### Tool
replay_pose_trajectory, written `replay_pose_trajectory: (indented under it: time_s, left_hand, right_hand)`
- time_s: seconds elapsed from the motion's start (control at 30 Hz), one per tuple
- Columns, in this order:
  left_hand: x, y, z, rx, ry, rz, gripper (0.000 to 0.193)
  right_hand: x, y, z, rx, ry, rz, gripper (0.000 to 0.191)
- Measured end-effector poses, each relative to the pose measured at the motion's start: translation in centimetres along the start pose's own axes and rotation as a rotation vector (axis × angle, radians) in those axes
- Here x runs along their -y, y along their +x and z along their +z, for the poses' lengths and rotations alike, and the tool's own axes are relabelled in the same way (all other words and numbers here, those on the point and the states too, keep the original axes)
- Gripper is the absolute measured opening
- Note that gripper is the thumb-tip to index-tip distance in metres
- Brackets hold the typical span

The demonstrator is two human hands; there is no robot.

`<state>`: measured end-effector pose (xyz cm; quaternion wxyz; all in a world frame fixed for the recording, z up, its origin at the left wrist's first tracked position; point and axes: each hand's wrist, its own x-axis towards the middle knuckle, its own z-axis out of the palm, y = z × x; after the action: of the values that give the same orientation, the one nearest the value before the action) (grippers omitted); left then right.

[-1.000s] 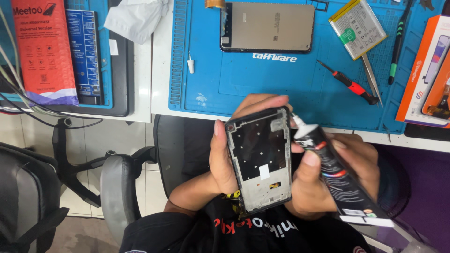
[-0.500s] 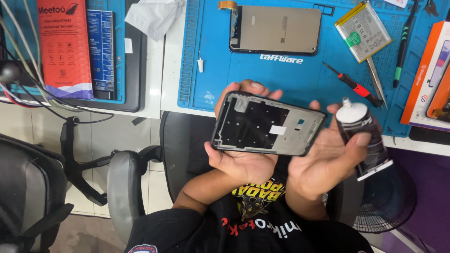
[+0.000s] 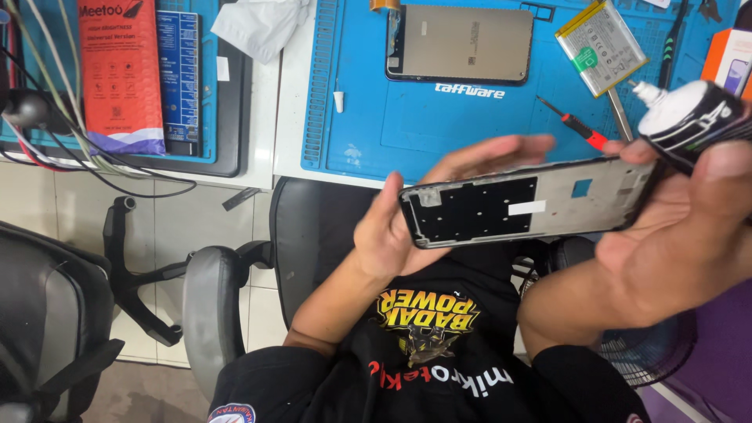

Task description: The person opens a tube of adhesive, then squeezes the adhesive along the edges of a disassembled phone frame, rotating the frame to reach all sides. They wipe the tube nozzle with a tissue and set the frame down on the work mat.

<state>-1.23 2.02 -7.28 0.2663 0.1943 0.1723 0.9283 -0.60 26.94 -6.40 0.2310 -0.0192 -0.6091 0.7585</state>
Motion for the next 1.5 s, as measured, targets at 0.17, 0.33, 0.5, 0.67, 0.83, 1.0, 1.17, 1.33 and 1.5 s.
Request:
replay_pose_trajectory:
  time_s: [0.17,0.33,0.5,0.67,0.83,1.0,1.17,1.33,1.5]
  left_hand:
    - [0.1,1.2,0.4,0.050,-0.461,-0.240,0.096]
    - [-0.4,1.7,1.8,0.001,-0.393,-0.254,0.098]
    - [-0.8,2.3,3.0,-0.068,-0.454,-0.165,0.093]
    - [-0.3,2.5,3.2,-0.126,-0.479,-0.037,0.086]
    - [0.2,1.7,3.5,-0.188,-0.332,0.011,0.083]
    - [0.2,1.3,3.4,-0.167,-0.309,0.006,0.079]
    - [0.4,1.3,3.2,-0.171,-0.377,0.011,0.074]
    - [0.7,1.4,3.1,-0.177,-0.363,0.026,0.073]
    - [0.7,1.4,3.0,-0.179,-0.348,0.021,0.073]
  right_hand:
    - [2.0,2.1,-2.6,0.130,0.066,0.285,0.040]
    - [0.9,3.2,-3.4,0.285,-0.126,0.053,0.046]
    - [1.2,2.2,-0.9,0.196,-0.170,-0.111,0.051]
    - [2.1,-2.7,6.0,0.106,-0.276,-0.520,0.045]
    - [3.6,-2.8,8.2,0.533,-0.544,-0.692,0.037]
    - [3.0,-2.7,8.0,0.551,-0.645,-0.734,0.033]
    - [2.4,-3.6,8.3,0.470,-0.634,-0.686,0.031]
    - [2.1,-3.8,8.7,0.416,-0.652,-0.697,0.031]
    - [1.9,-3.9,8.7,0.418,-0.654,-0.692,0.031]
